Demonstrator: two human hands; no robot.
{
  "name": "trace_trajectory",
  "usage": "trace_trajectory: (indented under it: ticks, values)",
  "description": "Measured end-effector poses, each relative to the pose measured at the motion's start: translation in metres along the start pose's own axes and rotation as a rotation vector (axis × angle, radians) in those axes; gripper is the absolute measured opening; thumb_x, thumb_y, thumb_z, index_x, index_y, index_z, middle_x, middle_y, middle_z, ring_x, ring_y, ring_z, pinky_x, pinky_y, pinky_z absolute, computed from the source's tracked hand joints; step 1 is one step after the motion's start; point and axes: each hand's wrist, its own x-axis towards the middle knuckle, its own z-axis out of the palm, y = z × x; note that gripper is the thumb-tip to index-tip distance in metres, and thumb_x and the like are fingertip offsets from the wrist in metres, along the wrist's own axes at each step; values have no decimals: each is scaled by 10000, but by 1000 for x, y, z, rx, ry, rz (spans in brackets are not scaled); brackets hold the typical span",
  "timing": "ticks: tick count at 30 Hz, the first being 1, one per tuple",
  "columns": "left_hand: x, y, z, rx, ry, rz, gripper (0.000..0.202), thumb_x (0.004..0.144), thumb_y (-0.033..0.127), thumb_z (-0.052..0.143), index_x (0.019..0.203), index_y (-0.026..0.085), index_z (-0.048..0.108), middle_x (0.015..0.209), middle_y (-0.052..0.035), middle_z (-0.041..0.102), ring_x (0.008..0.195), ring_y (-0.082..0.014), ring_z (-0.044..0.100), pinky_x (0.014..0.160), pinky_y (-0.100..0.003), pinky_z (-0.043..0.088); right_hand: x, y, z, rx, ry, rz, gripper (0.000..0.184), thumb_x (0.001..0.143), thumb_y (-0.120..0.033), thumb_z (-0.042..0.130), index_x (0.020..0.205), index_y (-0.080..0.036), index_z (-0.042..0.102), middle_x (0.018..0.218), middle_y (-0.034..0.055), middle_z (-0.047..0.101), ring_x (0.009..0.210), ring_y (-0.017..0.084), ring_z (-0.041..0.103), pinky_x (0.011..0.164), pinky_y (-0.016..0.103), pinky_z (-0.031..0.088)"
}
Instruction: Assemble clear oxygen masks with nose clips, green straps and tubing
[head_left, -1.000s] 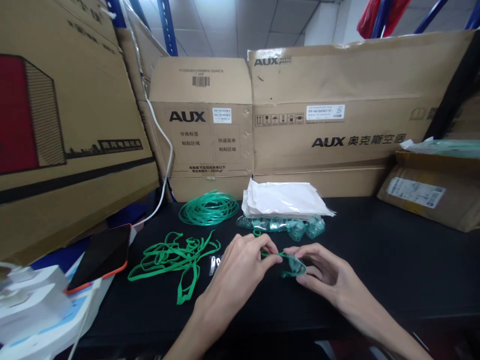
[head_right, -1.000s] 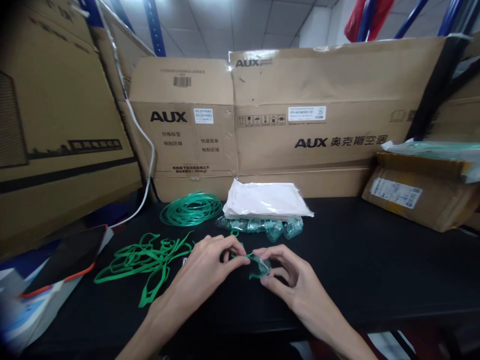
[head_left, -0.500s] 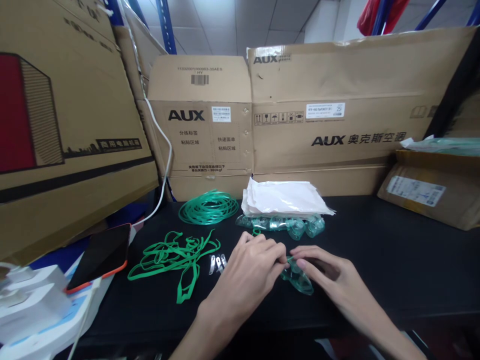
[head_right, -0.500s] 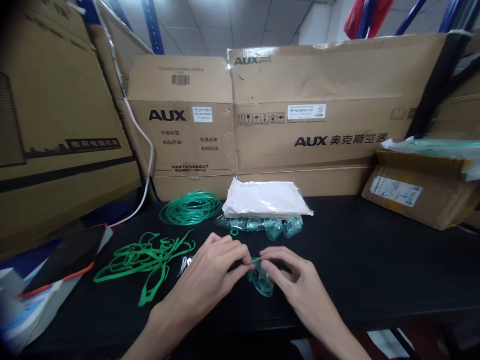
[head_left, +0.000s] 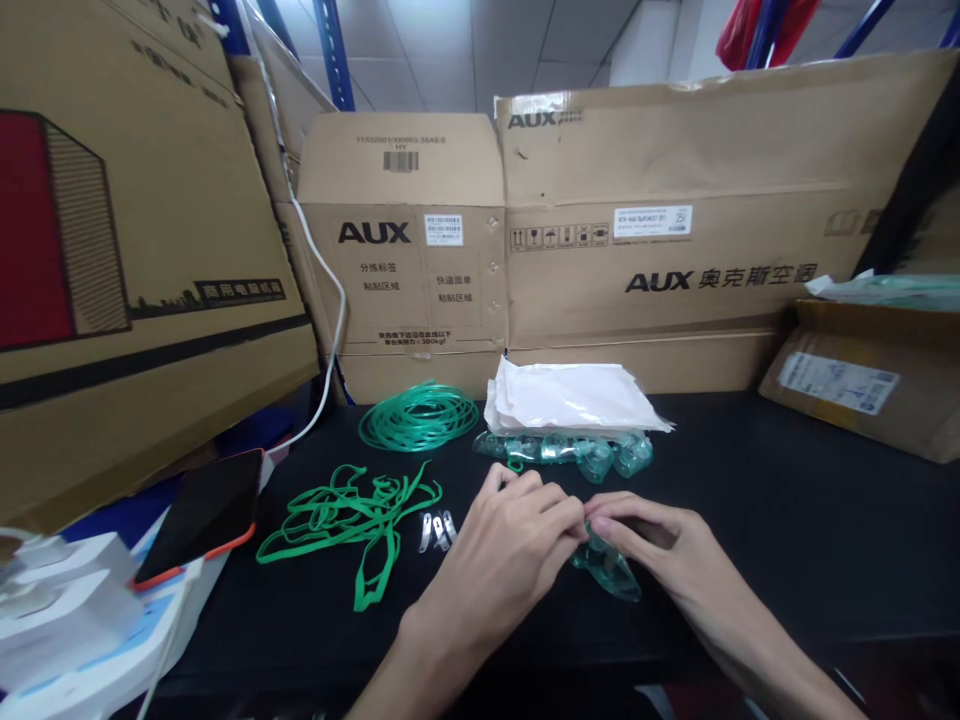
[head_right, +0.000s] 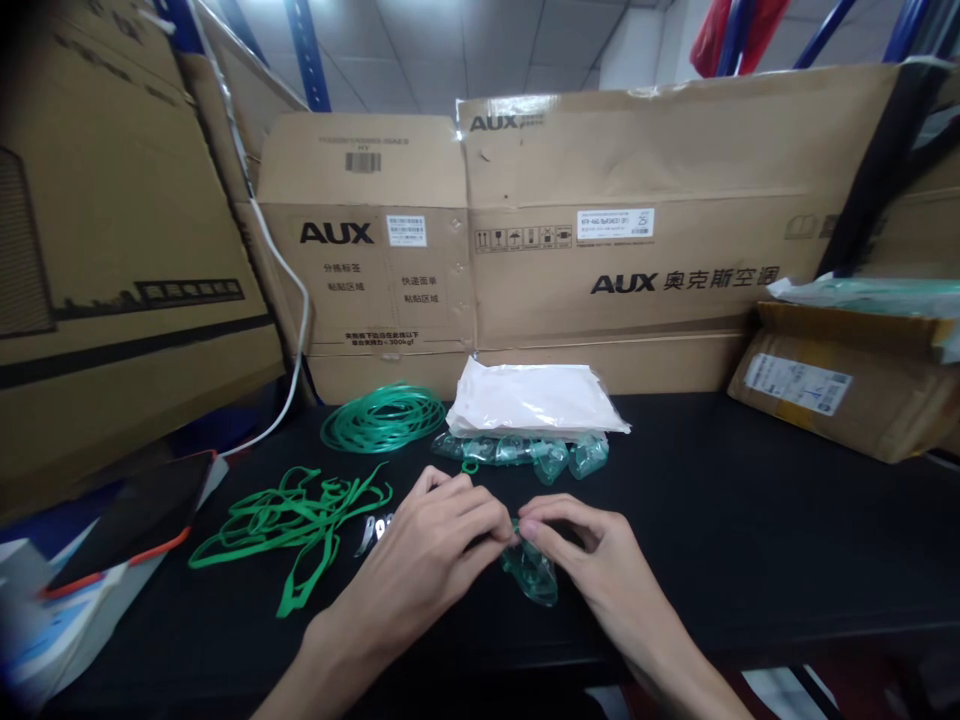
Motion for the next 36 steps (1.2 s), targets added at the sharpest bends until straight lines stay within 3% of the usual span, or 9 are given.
trace_trajectory:
  ticks: [3, 6, 8, 15, 21, 36]
  values:
    - [0, 1, -2, -58, -11, -97, 64, 974, 224, 717, 983, 238, 655, 930, 55, 731, 816, -173, 598, 826, -351, 325, 0, 1, 1, 6, 32, -28, 277, 802, -507, 806, 798, -230, 806, 1040, 60, 790, 1041, 249, 719, 905, 247, 557]
    - [-1, 2, -7, -141, -53, -199, 270, 918, 273, 790, 1150, 309, 657, 968, 78, 728, 816, -162, 606, 865, -335, 350, -2, 3, 3, -3, 73, -80, 258, 810, -494, 804, 803, -236, 807, 1079, 70, 779, 1082, 262, 715, 891, 251, 578]
    - [-2, 2, -10, -195, -75, -236, 302, 916, 312, 790, 1187, 343, 660, 981, 90, 726, 792, -147, 607, 884, -327, 366, -4, 5, 4, -1, 98, -111, 242, 815, -480, 805, 804, -239, 806, 1104, 76, 771, 1094, 270, 717, 870, 255, 597]
    - [-2, 7, -10, -223, -88, -307, 171, 931, 367, 746, 1101, 366, 724, 952, 64, 730, 832, -184, 623, 958, -387, 369, -9, 10, 6, -40, 106, -191, 188, 882, -435, 765, 842, -257, 810, 1157, 72, 759, 1132, 275, 712, 909, 284, 609]
    - [1, 9, -6, -214, -27, -268, 63, 934, 304, 740, 996, 304, 727, 866, 58, 734, 827, -189, 609, 919, -367, 378, -12, 14, 7, -95, 120, -260, 165, 923, -406, 731, 875, -267, 806, 1195, 64, 749, 1130, 269, 713, 941, 297, 593]
    - [4, 15, -5, -174, -2, -297, 148, 853, 227, 734, 979, 291, 691, 855, 47, 696, 805, -201, 587, 846, -358, 377, -17, 11, 8, -191, 178, -387, 121, 963, -323, 681, 893, -263, 760, 1173, 63, 743, 1095, 262, 707, 974, 340, 570]
